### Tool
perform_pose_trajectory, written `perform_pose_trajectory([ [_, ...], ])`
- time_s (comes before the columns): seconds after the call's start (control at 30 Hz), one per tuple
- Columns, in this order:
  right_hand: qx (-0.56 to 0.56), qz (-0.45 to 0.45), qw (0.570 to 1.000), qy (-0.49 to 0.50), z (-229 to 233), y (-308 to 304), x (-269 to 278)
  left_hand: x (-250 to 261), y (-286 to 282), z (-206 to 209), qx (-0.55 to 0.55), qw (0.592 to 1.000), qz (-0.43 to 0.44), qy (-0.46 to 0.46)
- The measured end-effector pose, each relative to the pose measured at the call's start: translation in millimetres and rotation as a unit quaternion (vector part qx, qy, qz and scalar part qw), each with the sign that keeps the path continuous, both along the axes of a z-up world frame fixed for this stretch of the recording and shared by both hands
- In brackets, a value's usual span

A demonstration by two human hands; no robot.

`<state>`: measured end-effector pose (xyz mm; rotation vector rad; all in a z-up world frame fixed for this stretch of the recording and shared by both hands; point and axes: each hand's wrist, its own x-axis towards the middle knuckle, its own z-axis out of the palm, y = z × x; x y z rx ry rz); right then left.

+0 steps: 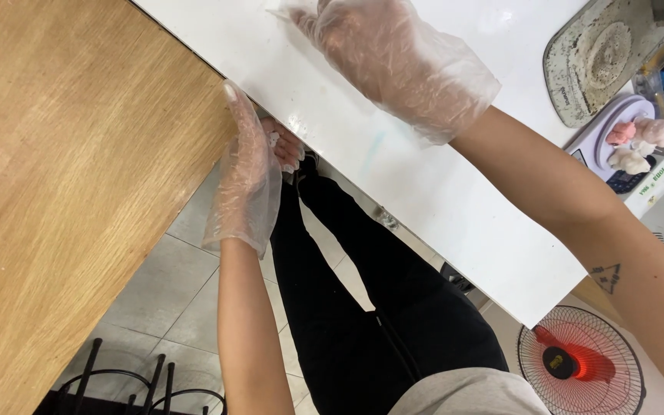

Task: Clean the workspace surfaces and organize candle-making materials.

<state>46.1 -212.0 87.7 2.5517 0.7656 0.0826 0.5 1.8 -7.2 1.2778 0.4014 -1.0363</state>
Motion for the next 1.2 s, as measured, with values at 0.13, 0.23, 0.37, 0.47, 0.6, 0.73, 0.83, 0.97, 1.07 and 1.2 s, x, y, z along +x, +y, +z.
perform_pose_trajectory([
  [0.13, -0.043, 0.000, 0.999, -0.030, 2, 1, 5, 2, 1, 10, 0.008, 1.000, 0.002, -0.004],
  [0.23, 0.051, 0.017, 0.999, -0.005, -46, -33, 14, 2, 0, -6, -0.015, 1.000, -0.010, 0.007],
  [0.37, 0.003, 0.059, 0.995, -0.085, -14, -23, 8, 0, -3, -4, -0.014, 1.000, 0.002, -0.004],
  [0.47, -0.040, 0.074, 0.992, -0.095, -15, -23, 7, 1, 1, -1, -0.003, 1.000, -0.006, 0.002],
  [0.6, -0.010, 0.050, 0.999, -0.016, -3, -16, 10, -1, 1, 5, 0.010, 1.000, -0.012, -0.019],
  [0.73, 0.007, 0.067, 0.997, 0.022, -15, -12, -1, -1, 0, 24, 0.026, 0.999, 0.004, -0.028],
  [0.83, 0.021, 0.022, 0.995, 0.096, -5, -2, -5, 3, 0, 37, 0.047, 0.999, -0.003, 0.001],
  [0.97, 0.113, -0.205, 0.936, 0.261, -3, -14, 7, 2, 2, 14, 0.024, 1.000, -0.011, -0.004],
  [1.07, -0.057, 0.026, 0.995, -0.074, -21, -30, 10, 2, 5, 3, -0.006, 1.000, -0.029, -0.002],
  [1.2, 0.104, 0.029, 0.992, -0.062, -45, -32, 10, 1, -1, 22, -0.001, 1.000, -0.002, -0.010],
])
